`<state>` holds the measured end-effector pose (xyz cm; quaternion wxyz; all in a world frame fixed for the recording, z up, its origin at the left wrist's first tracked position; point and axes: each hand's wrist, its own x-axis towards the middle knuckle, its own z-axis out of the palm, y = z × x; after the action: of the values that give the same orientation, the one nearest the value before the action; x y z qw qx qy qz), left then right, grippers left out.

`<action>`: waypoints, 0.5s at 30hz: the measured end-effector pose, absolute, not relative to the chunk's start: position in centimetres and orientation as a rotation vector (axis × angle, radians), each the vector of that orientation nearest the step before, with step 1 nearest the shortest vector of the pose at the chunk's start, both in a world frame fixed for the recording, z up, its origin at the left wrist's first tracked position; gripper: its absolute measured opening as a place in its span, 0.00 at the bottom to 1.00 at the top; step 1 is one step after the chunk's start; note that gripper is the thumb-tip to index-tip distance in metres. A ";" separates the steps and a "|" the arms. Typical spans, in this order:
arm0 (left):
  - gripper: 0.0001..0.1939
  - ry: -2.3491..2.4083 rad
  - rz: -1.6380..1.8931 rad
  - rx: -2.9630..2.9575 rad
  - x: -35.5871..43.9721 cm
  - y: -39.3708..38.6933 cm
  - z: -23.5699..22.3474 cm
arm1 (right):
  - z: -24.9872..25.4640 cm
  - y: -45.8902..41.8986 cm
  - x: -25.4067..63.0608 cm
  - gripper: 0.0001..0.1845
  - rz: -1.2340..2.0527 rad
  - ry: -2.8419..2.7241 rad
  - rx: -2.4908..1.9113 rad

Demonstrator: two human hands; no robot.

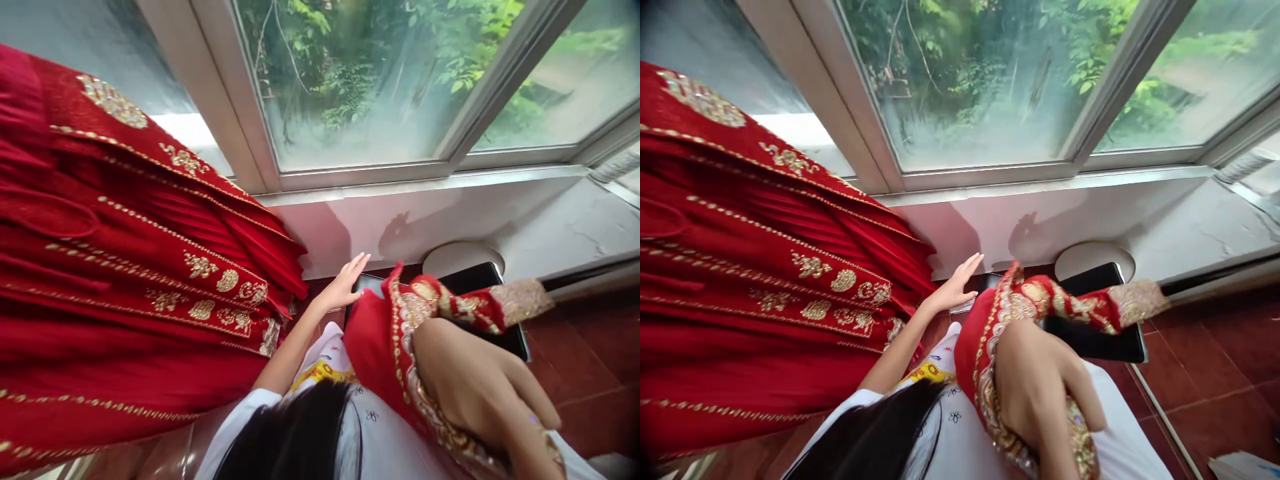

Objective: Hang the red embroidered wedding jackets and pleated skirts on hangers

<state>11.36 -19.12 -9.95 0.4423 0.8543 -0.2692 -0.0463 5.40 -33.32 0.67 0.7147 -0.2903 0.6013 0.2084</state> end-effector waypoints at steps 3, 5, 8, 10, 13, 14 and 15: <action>0.46 -0.877 -0.164 2.181 10.3 -17.4 -8.8 | -0.3 -30.6 4.4 0.35 0.772 0.938 -0.873; 0.41 -0.902 -0.362 2.246 9.1 -15.9 -9.3 | 0.0 -30.1 5.5 0.31 0.954 0.617 -0.893; 0.20 -0.537 -0.471 2.257 6.5 -12.6 -11.8 | 2.0 -31.2 9.7 0.23 1.152 -0.213 -0.957; 0.07 -0.227 -0.320 2.237 4.6 -9.6 -13.3 | 3.8 -32.5 13.0 0.18 1.135 -0.821 -1.022; 0.16 0.100 -0.056 2.262 2.3 -4.7 -13.2 | 6.0 -33.4 16.9 0.13 0.721 -0.952 -1.305; 0.17 0.195 0.031 2.268 1.7 -3.2 -12.4 | 6.4 -33.3 18.0 0.11 0.551 -0.826 -1.410; 0.17 0.296 0.135 2.270 1.2 -2.0 -11.3 | 6.6 -33.1 18.9 0.11 0.424 -0.704 -1.499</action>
<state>1.21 -2.00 -11.31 0.4115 0.9022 0.1177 0.0538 18.91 -33.13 6.56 0.6565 -0.6614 -0.3109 0.1870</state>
